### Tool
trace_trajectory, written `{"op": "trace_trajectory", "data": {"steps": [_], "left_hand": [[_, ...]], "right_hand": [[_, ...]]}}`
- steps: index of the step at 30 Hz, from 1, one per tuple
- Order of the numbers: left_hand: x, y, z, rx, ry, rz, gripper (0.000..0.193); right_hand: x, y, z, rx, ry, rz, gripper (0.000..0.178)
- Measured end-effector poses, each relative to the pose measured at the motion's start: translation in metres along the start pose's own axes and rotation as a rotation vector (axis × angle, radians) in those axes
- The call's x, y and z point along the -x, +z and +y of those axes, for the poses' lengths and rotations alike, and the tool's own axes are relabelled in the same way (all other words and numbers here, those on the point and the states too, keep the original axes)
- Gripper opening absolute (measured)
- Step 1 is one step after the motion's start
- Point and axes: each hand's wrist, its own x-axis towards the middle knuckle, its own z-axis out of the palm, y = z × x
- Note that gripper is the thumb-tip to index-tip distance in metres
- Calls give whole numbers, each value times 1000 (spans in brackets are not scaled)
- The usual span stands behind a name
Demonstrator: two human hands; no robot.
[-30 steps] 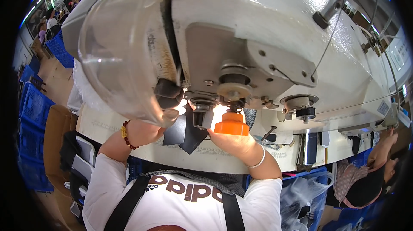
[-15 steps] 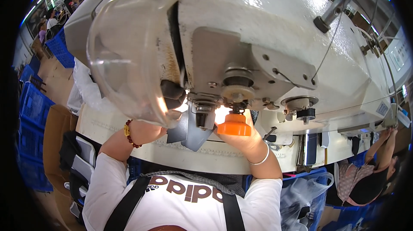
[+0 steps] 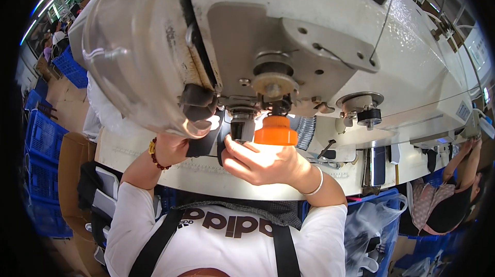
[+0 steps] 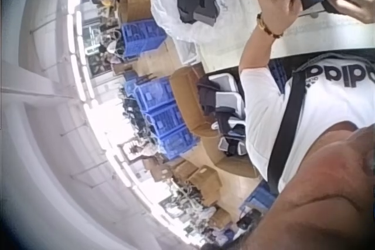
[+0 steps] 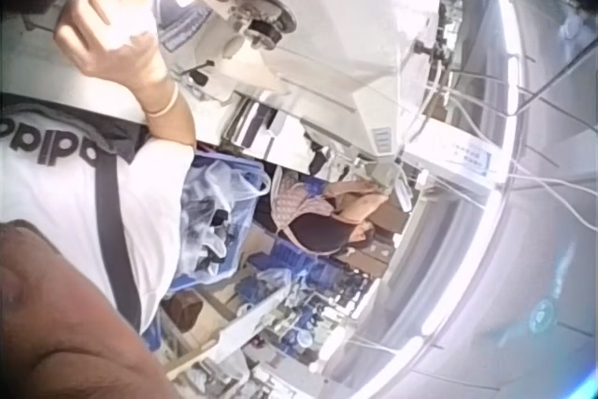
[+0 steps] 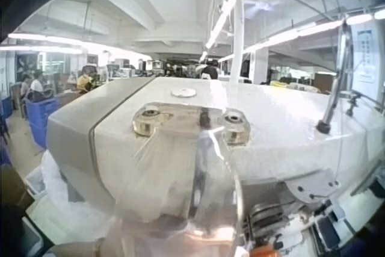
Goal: Sewing and assembling shoe components using a heavy-duty sewing machine.
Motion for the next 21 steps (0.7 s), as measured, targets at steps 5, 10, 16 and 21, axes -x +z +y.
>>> {"op": "trace_trajectory", "data": {"steps": [5,10,16,21], "left_hand": [[-3,4,-4,80,81,-53,39],[-8,2,-7,36,231,-69,38],[-6,6,-11,-65,290,-52,33],[2,16,-20,-161,326,-98,22]], "right_hand": [[1,-5,3,-113,-9,20,13],[0,-4,5,-164,1,54,13],[3,-4,5,-165,3,51,12],[4,-1,2,-152,8,67,12]]}}
